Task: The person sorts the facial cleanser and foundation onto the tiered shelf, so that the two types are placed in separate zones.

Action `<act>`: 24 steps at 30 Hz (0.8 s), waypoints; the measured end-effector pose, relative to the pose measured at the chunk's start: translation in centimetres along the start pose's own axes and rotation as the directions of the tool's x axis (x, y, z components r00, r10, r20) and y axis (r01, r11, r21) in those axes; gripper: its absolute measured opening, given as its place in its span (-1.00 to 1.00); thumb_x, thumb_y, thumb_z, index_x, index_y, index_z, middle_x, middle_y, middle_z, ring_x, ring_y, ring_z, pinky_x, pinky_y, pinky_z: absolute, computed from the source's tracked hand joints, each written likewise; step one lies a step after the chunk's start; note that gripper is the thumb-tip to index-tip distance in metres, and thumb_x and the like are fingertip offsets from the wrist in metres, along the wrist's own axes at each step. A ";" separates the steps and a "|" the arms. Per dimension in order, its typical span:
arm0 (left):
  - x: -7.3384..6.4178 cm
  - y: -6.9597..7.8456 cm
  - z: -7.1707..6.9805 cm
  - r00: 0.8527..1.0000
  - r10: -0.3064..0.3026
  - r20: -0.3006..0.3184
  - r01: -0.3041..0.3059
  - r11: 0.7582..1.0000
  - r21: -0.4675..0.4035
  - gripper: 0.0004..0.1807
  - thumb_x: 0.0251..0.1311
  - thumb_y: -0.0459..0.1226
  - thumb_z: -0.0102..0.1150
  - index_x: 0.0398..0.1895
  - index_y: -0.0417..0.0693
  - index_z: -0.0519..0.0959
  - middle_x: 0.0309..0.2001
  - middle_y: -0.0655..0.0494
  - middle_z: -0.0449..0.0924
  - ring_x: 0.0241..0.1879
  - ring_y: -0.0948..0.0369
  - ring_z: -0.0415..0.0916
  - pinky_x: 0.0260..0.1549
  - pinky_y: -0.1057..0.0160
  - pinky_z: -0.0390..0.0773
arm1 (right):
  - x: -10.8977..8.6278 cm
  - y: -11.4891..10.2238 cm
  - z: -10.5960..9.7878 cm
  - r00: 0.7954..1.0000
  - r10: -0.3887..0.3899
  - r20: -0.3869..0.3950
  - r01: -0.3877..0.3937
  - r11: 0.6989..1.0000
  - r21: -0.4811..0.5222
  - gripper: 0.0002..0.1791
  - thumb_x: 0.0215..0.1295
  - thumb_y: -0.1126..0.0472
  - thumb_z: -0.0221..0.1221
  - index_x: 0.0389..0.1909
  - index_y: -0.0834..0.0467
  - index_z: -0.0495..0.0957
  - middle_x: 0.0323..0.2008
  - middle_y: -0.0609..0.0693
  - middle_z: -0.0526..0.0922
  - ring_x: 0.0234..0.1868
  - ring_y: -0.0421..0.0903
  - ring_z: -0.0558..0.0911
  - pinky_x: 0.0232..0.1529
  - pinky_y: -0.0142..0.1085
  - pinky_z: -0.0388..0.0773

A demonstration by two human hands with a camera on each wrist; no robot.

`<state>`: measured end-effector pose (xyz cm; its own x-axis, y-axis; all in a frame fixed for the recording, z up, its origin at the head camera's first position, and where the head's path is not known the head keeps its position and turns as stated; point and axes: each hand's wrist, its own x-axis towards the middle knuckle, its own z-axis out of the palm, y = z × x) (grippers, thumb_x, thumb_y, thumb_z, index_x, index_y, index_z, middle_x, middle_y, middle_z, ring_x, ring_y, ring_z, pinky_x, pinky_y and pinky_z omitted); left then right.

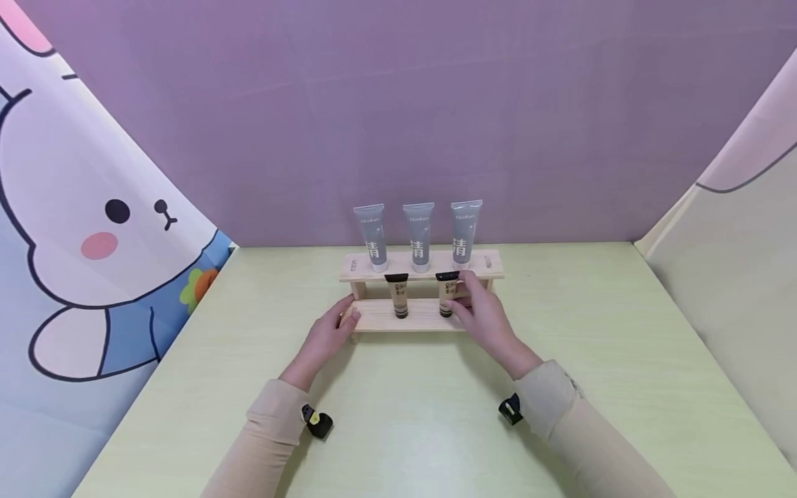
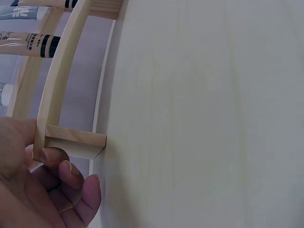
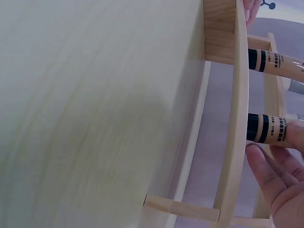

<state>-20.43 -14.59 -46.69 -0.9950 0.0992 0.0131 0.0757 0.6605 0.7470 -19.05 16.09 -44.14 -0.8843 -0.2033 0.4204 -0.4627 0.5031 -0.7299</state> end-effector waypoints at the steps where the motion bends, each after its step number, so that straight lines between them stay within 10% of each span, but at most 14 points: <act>1: 0.1 -0.1 -0.1 1.000 0.003 0.000 -0.003 1.000 0.003 -0.44 0.45 -0.02 -0.03 0.47 0.14 0.25 0.35 -0.15 0.34 0.33 -0.15 0.26 0.25 -0.17 0.28 | 0.0 0.0 0.0 1.000 0.000 -0.002 0.000 1.000 -0.010 -0.52 0.28 0.36 0.25 0.16 0.24 0.30 -0.13 0.21 0.67 -0.15 0.10 0.70 -0.10 -0.15 0.64; 16: -0.7 -1.1 -0.9 0.997 0.038 -0.069 -0.026 0.984 0.174 -0.40 0.43 0.00 -0.02 0.46 0.01 0.26 -0.01 -0.11 0.58 -0.09 -0.03 0.52 -0.10 -0.07 0.51 | -3.1 -0.2 -4.2 0.998 0.068 -0.017 -0.070 0.961 -0.268 -0.67 0.39 0.32 0.11 0.10 0.37 0.51 0.08 0.35 0.56 0.10 0.32 0.52 0.07 0.19 0.45; 24: -1.8 -0.7 -2.6 0.993 0.101 -0.054 -0.080 0.950 0.302 -0.30 0.41 0.10 -0.04 0.46 -0.10 0.23 0.36 -0.20 0.31 0.31 -0.26 0.23 0.25 -0.24 0.24 | -4.4 1.1 -7.3 0.999 0.050 0.003 -0.044 0.906 -0.420 -0.62 0.35 0.36 0.03 0.14 0.42 0.47 0.19 0.45 0.42 0.24 0.46 0.31 0.16 0.34 0.21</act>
<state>-18.89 -17.19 -45.50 -0.9843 0.1250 0.1245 0.1714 0.8443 0.5077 -15.24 23.68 -42.81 -0.9063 -0.1802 0.3822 -0.3539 0.8180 -0.4535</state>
